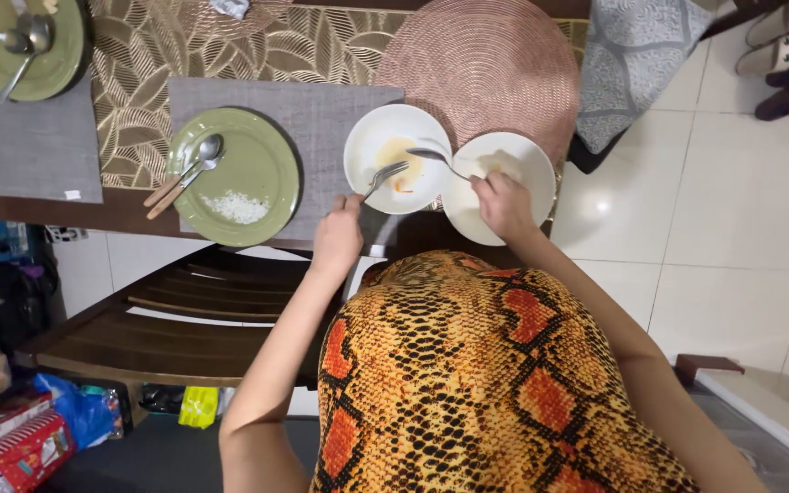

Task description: Sort used plates and cutlery on a dining table.

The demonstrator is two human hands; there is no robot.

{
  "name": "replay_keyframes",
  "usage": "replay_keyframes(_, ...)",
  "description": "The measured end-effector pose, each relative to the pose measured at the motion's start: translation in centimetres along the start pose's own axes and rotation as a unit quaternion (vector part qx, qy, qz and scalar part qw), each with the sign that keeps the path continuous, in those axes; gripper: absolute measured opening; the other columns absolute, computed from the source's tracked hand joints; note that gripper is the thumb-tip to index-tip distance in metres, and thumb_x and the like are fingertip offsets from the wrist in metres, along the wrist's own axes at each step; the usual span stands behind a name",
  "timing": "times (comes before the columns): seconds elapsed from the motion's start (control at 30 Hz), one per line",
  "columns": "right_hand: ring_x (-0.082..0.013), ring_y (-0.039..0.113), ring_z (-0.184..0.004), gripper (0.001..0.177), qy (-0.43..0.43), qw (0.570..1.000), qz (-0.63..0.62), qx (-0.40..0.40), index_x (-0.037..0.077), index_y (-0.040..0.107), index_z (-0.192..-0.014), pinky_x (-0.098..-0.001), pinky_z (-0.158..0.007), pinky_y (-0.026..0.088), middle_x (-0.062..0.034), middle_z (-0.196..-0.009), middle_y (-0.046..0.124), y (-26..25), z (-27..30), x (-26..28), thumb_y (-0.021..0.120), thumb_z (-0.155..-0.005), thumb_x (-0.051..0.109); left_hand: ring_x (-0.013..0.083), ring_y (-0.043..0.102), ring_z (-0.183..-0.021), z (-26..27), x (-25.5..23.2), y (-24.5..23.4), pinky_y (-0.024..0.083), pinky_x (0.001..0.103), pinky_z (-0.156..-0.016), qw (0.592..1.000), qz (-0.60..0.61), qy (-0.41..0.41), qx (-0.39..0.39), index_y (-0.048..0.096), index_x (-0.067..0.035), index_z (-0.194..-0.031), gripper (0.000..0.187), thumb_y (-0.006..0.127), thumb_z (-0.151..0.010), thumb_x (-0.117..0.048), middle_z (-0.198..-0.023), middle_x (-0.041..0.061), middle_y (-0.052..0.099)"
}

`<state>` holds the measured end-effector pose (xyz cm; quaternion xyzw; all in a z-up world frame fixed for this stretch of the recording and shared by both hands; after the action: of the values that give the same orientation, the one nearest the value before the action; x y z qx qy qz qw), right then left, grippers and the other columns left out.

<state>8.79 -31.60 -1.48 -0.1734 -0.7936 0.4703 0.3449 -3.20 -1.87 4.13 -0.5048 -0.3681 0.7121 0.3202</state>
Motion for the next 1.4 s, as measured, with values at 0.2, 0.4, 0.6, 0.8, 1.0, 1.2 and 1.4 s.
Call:
replay_keyframes(0.2,-0.0267,0.064,-0.086,0.047,-0.054,0.997,0.058,0.010,0.010,0.072,-0.125,-0.0395,-0.070,0.056,-0.0085,-0.095,0.057,3.0,-6.3,1.2,0.066,-0.079,0.003,0.0421,0.071,-0.091,-1.8,2.3,2.9,0.058,0.051,-0.076,0.998,-0.047,-0.001,0.052,0.066,-0.008,-0.124,0.046,0.059,-0.081,0.008,-0.114,0.023,0.063)
replay_keyframes(0.4,-0.0282,0.066,-0.082,0.038,-0.006,0.992,0.074,0.099,0.009,0.073,-0.121,-0.0409,-0.060,0.054,-0.0104,-0.094,0.061,6.3,-6.3,-0.1,0.064,-0.085,0.003,0.0415,0.071,-0.089,-2.2,3.3,1.5,0.059,0.049,-0.077,0.996,-0.039,0.001,0.083,0.065,-0.007,-0.124,0.049,0.062,-0.076,0.001,-0.115,0.022,0.062)
replay_keyframes(0.6,-0.0284,0.066,-0.069,0.030,0.036,0.980,0.020,0.193,0.013,0.076,-0.105,-0.0423,-0.063,0.054,-0.0089,-0.084,0.062,5.7,-4.4,1.9,0.062,-0.080,0.001,0.0397,0.071,-0.086,-2.9,4.8,-0.7,0.059,0.049,-0.073,0.997,-0.054,0.006,0.046,0.065,-0.007,-0.127,0.049,0.057,-0.080,0.006,-0.116,0.021,0.062)
replay_keyframes(0.8,-0.0283,0.066,-0.069,0.032,0.014,0.986,-0.015,0.163,0.013,0.077,-0.106,-0.0420,-0.061,0.053,-0.0081,-0.084,0.062,4.6,-6.0,2.7,0.063,-0.080,0.001,0.0369,0.070,-0.088,-4.3,4.8,-0.2,0.059,0.047,-0.070,0.995,-0.093,0.021,0.004,0.067,-0.007,-0.124,0.043,0.061,-0.083,0.000,-0.109,0.019,0.060)
replay_keyframes(1.0,-0.0287,0.065,-0.069,0.039,-0.039,0.973,0.004,0.227,0.014,0.076,-0.113,-0.0433,-0.055,0.051,-0.0089,-0.084,0.061,4.9,-5.8,5.0,0.065,-0.077,0.003,0.0367,0.069,-0.091,-4.9,4.1,0.8,0.061,0.044,-0.072,0.994,-0.108,0.018,-0.008,0.066,-0.006,-0.126,0.042,0.061,-0.085,-0.002,-0.110,0.018,0.060)
replay_keyframes(1.2,-0.0267,0.062,-0.071,0.027,-0.105,0.971,0.047,0.209,0.009,0.073,-0.114,-0.0417,-0.057,0.050,-0.0085,-0.084,0.056,2.8,-3.9,3.2,0.069,-0.087,0.010,0.0379,0.068,-0.092,-4.6,4.3,1.0,0.060,0.045,-0.073,0.996,-0.087,0.026,-0.006,0.065,-0.005,-0.129,0.046,0.061,-0.083,-0.001,-0.113,0.020,0.059)
replay_keyframes(1.4,-0.0263,0.063,-0.074,0.035,-0.126,0.985,-0.007,0.119,0.009,0.072,-0.113,-0.0410,-0.060,0.052,-0.0076,-0.087,0.058,2.3,-5.7,5.8,0.068,-0.078,0.011,0.0393,0.068,-0.094,-4.5,3.8,0.2,0.060,0.047,-0.074,0.997,-0.075,0.031,0.002,0.066,-0.005,-0.127,0.047,0.061,-0.081,0.001,-0.113,0.021,0.059)
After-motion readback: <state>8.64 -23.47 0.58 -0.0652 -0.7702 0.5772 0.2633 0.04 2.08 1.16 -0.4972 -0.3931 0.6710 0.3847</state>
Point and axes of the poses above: each hand's wrist, its own z-axis away from the middle knuckle, its own y-axis out of the palm, x = y × z, the point moved 2 cm from there along -z, towards the middle knuckle
